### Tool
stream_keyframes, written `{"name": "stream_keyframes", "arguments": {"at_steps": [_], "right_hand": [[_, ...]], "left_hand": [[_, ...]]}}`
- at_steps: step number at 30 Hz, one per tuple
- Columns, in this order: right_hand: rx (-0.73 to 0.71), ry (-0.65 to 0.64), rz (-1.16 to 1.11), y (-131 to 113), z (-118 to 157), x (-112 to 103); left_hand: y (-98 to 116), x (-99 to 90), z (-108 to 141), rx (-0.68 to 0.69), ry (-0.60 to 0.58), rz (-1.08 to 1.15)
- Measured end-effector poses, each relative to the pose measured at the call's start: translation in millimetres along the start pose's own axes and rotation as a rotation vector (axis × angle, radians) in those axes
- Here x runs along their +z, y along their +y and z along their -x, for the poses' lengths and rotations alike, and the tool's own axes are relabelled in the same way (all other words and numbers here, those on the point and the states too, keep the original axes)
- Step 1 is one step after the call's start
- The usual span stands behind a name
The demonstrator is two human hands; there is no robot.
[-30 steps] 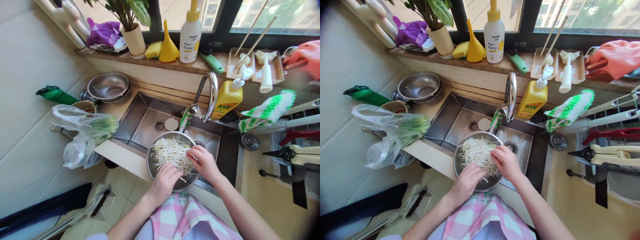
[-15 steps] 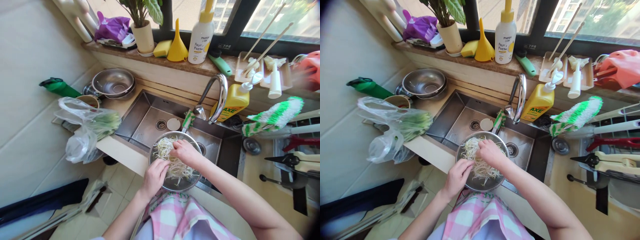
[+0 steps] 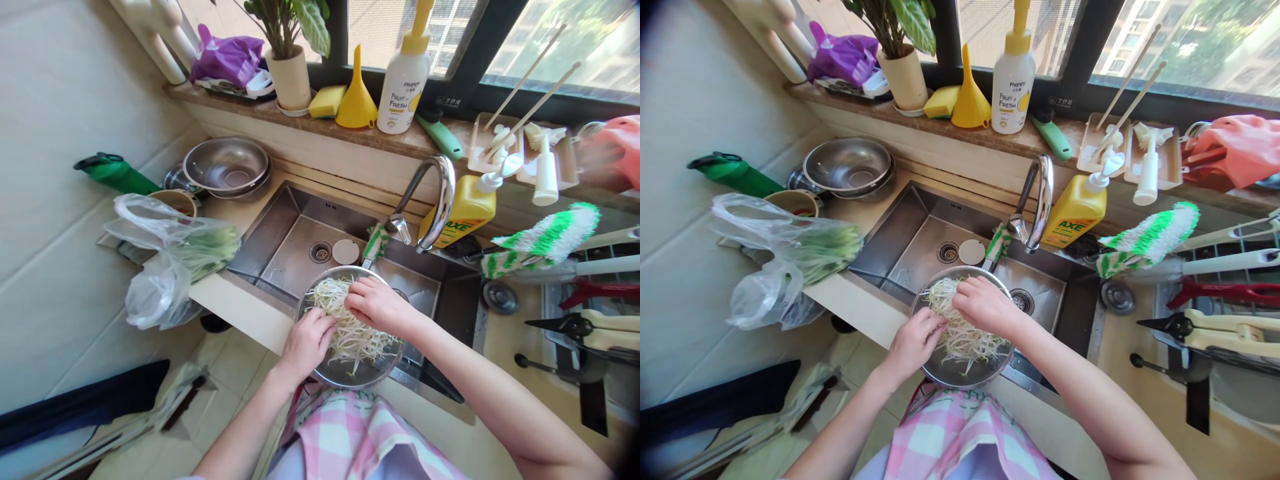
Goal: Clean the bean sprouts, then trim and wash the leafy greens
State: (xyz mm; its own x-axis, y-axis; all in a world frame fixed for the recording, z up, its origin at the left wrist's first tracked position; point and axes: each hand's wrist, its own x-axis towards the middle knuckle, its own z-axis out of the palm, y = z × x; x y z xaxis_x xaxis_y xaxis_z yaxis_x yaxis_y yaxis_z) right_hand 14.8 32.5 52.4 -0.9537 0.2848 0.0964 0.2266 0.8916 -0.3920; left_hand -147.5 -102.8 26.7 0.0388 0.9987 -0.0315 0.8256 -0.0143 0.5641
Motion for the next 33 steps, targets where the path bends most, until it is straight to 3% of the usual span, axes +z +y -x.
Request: {"name": "stream_keyframes", "arguments": {"at_steps": [7, 14, 18, 22, 28, 33], "right_hand": [[0.112, 0.328, -0.552, -17.7, 6.5, -25.3], [0.266, 0.342, -0.75, -26.4, 17.9, -15.9], [0.31, 0.357, -0.815, -36.2, 33.7, 4.6], [0.338, 0.402, -0.696, -45.3, 49.1, 20.3], [0.335, 0.363, -0.237, -51.9, 63.4, 26.6], [0.517, 0.466, -0.109, -38.8, 83.6, 22.3]], "left_hand": [[21.2, -18.2, -26.8, -0.001, 0.056, 0.43], [33.5, -24.4, -25.0, -0.225, -0.12, 0.686], [34.2, -13.4, -15.3, -0.189, -0.169, 0.618], [36.5, -7.7, -8.8, -0.168, -0.229, 0.551], [45.2, -10.1, -5.9, -0.123, -0.282, 0.376], [53.2, -2.6, -6.4, -0.099, -0.283, 0.219]]}}
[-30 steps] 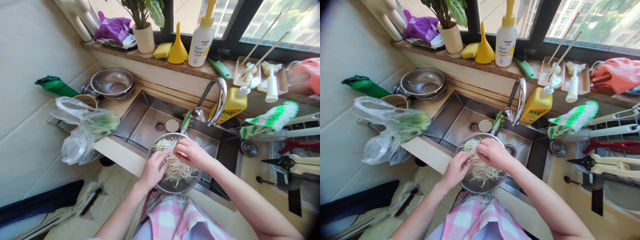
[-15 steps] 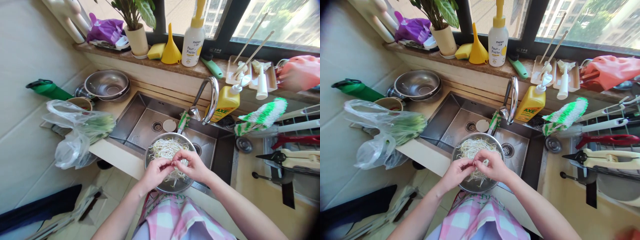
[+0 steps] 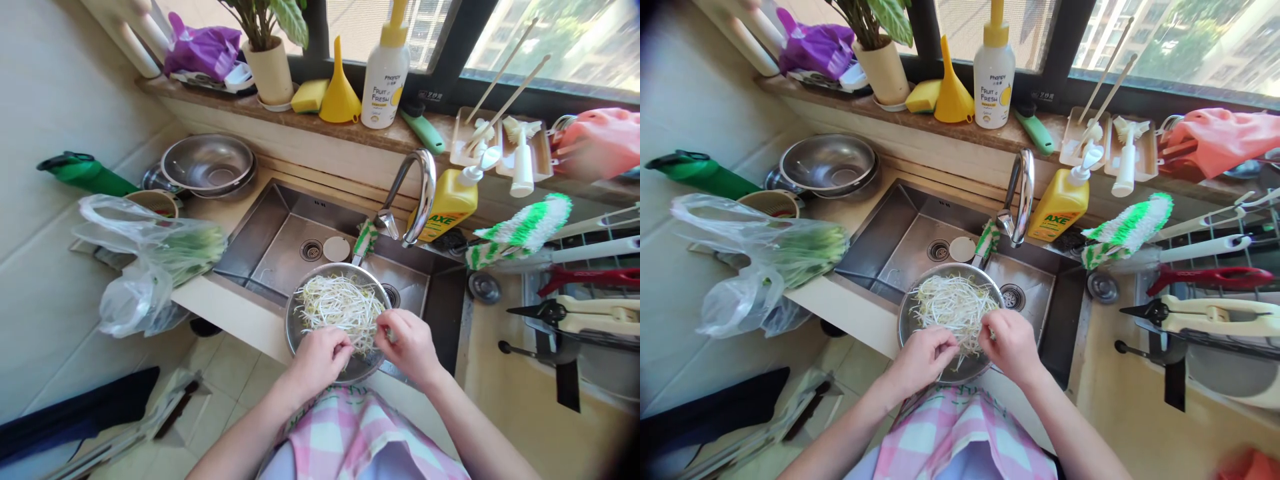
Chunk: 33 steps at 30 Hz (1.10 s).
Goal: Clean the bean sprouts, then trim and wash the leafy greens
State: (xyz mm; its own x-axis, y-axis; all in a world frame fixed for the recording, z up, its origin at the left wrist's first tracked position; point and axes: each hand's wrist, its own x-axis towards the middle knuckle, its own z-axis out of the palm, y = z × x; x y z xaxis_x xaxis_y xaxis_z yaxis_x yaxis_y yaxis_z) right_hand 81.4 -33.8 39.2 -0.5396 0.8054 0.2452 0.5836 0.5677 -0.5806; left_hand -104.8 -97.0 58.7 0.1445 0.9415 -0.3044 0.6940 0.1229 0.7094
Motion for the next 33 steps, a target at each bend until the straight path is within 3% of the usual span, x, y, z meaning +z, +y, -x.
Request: {"name": "stream_keyframes", "arguments": {"at_steps": [2, 5, 7, 10, 13, 17, 20, 28, 33], "right_hand": [[0.124, -0.023, 0.104, 18.3, 1.4, -8.7], [0.331, -0.161, 0.337, 42.9, -1.8, -19.0], [0.377, -0.198, 0.389, 47.2, -10.0, -19.7], [0.268, -0.225, 0.218, 32.2, -32.0, -9.1], [0.141, -0.377, 0.08, 8.9, -59.7, 9.5], [0.125, -0.564, 0.21, -5.5, -86.0, 29.1], [0.109, -0.613, 0.311, -5.6, -92.1, 35.6], [0.025, -0.563, 0.334, -8.6, -88.2, 42.5], [0.135, -0.296, -0.017, 0.3, -80.1, 35.3]], "left_hand": [[-0.6, 3.2, 0.5, 0.003, 0.015, -0.077], [-3.3, 5.1, 3.7, 0.007, 0.025, -0.198], [-5.3, 4.4, 5.7, 0.017, 0.021, -0.252], [-9.9, 1.5, 3.9, 0.035, 0.062, -0.285], [-18.0, -3.5, -7.5, 0.047, 0.192, -0.345], [-28.0, -10.7, -32.9, 0.071, 0.366, -0.496], [-29.7, -13.8, -48.6, 0.082, 0.35, -0.571], [-32.4, -14.0, -59.3, 0.093, 0.28, -0.634], [-34.1, -19.1, -57.1, 0.104, 0.291, -0.53]]}}
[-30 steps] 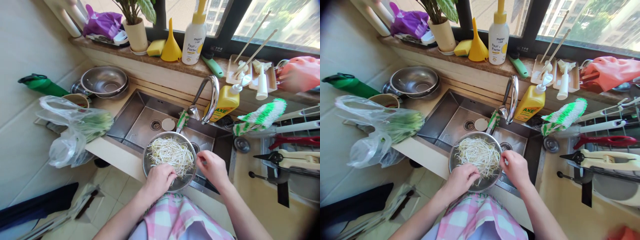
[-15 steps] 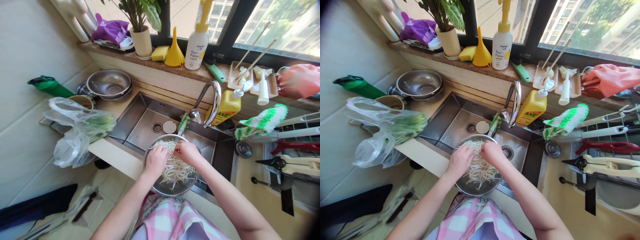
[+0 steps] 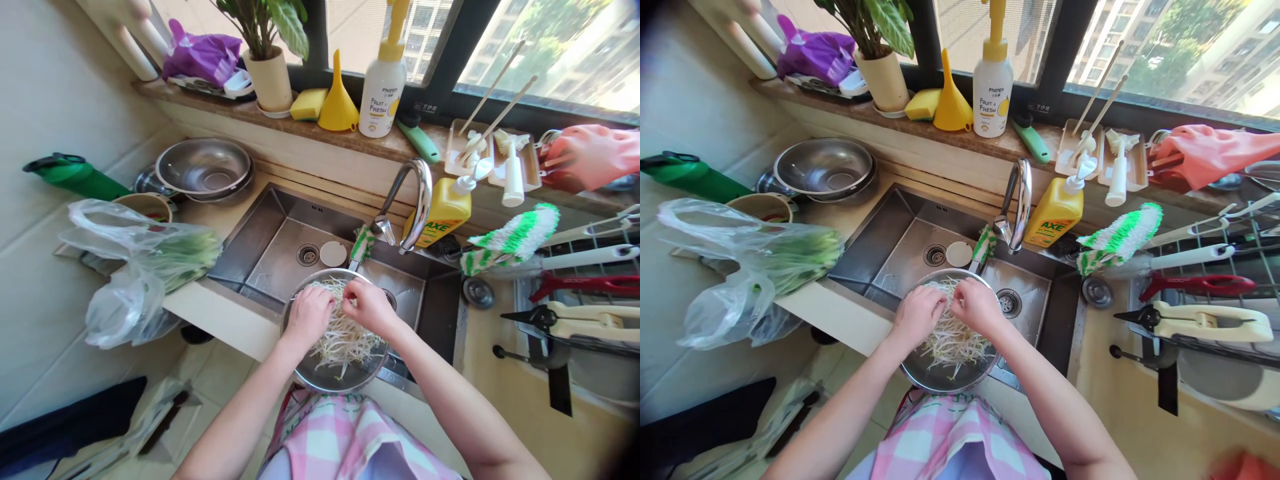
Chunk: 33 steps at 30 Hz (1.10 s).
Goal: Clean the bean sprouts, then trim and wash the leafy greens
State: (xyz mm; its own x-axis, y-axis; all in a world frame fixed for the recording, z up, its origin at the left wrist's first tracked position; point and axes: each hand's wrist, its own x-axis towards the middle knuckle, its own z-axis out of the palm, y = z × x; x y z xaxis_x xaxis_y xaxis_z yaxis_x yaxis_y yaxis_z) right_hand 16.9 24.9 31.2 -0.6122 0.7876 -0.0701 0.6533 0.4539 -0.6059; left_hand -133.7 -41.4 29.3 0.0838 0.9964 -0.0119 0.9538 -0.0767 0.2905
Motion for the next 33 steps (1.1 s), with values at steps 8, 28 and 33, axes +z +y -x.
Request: {"name": "stream_keyframes", "arguments": {"at_steps": [8, 28, 33], "right_hand": [[0.092, 0.223, -0.243, 70.9, 34.3, -26.1], [-0.267, -0.041, 0.118, 32.9, 39.7, -62.2], [-0.299, -0.028, -0.018, 29.5, 50.3, -57.8]], "left_hand": [[9.9, 0.0, 2.4, -0.003, 0.085, 0.123], [57.2, -10.1, -13.3, -0.062, -0.19, 0.605], [47.4, -19.0, 1.6, -0.107, -0.262, 0.716]]}}
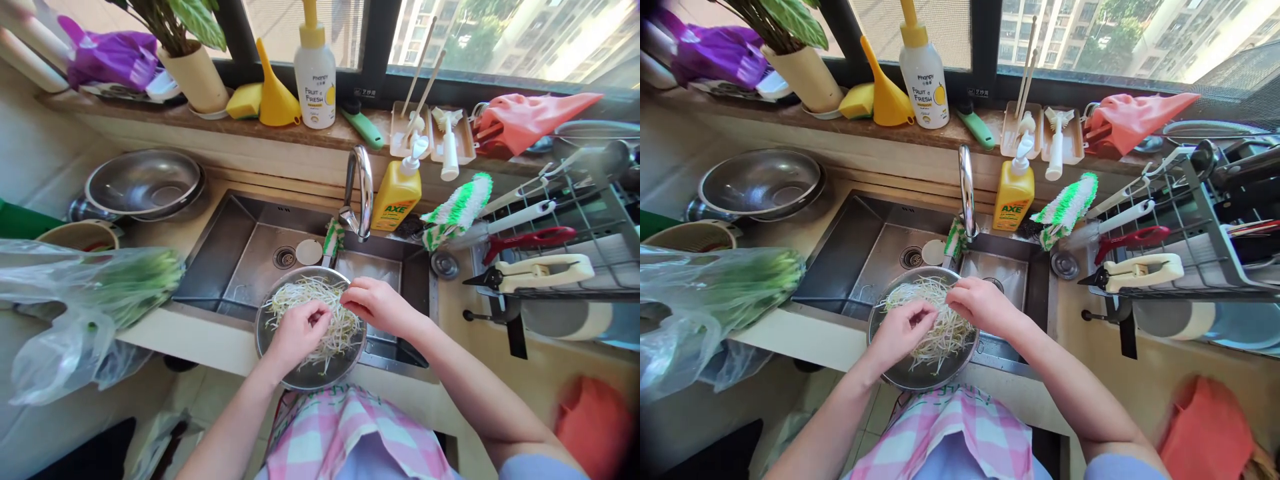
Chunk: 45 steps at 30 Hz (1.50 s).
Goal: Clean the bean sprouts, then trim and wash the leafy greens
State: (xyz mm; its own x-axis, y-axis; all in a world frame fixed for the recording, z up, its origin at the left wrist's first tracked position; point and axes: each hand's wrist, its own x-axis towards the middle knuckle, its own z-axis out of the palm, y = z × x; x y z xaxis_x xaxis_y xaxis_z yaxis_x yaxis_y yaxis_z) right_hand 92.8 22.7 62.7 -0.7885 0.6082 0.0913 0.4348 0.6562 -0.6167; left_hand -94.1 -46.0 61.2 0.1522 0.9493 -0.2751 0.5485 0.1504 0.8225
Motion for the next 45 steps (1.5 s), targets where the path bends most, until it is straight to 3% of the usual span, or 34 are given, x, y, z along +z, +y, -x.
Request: {"name": "stream_keyframes", "arguments": {"at_steps": [6, 11, 15, 18, 20, 24, 28, 32, 35, 40, 45], "right_hand": [[-0.011, 0.034, -0.167, -3.5, 15.2, 14.6], [0.057, 0.038, -0.291, -16.0, 29.5, 18.5], [0.166, 0.172, -0.332, -22.2, 43.8, 27.3], [0.344, 0.32, -0.338, -3.5, 58.2, 33.9], [0.44, 0.342, -0.242, 18.6, 66.7, 37.1], [0.49, 0.302, 0.176, 46.7, 65.8, 41.9], [0.327, 0.222, 0.138, 21.0, 30.0, 47.2], [0.053, 0.049, 0.074, -14.5, -20.8, 53.7], [-0.088, -0.141, 0.157, -20.3, -48.5, 58.3], [-0.179, -0.334, 0.329, -17.1, -66.1, 61.5], [-0.236, -0.297, 0.325, -23.2, -66.2, 40.6]], "left_hand": [[-1.4, 4.2, 17.0, -0.023, -0.109, 0.131], [2.8, 11.5, 28.4, -0.048, -0.113, 0.141], [4.1, 22.3, 39.8, -0.047, -0.142, 0.12], [0.8, 25.5, 50.2, -0.006, -0.153, 0.018], [-5.2, 23.0, 56.3, 0.028, -0.118, -0.094], [-24.9, 13.1, 58.0, 0.047, 0.104, -0.315], [-41.0, 8.0, 46.3, 0.049, 0.309, -0.537], [-41.9, 9.2, 37.6, -0.009, 0.275, -0.687], [-39.3, 11.3, 37.6, -0.036, 0.25, -0.694], [-42.6, 13.2, 43.0, -0.013, 0.247, -0.619], [-47.2, 2.2, 43.4, 0.01, 0.268, -0.416]]}}
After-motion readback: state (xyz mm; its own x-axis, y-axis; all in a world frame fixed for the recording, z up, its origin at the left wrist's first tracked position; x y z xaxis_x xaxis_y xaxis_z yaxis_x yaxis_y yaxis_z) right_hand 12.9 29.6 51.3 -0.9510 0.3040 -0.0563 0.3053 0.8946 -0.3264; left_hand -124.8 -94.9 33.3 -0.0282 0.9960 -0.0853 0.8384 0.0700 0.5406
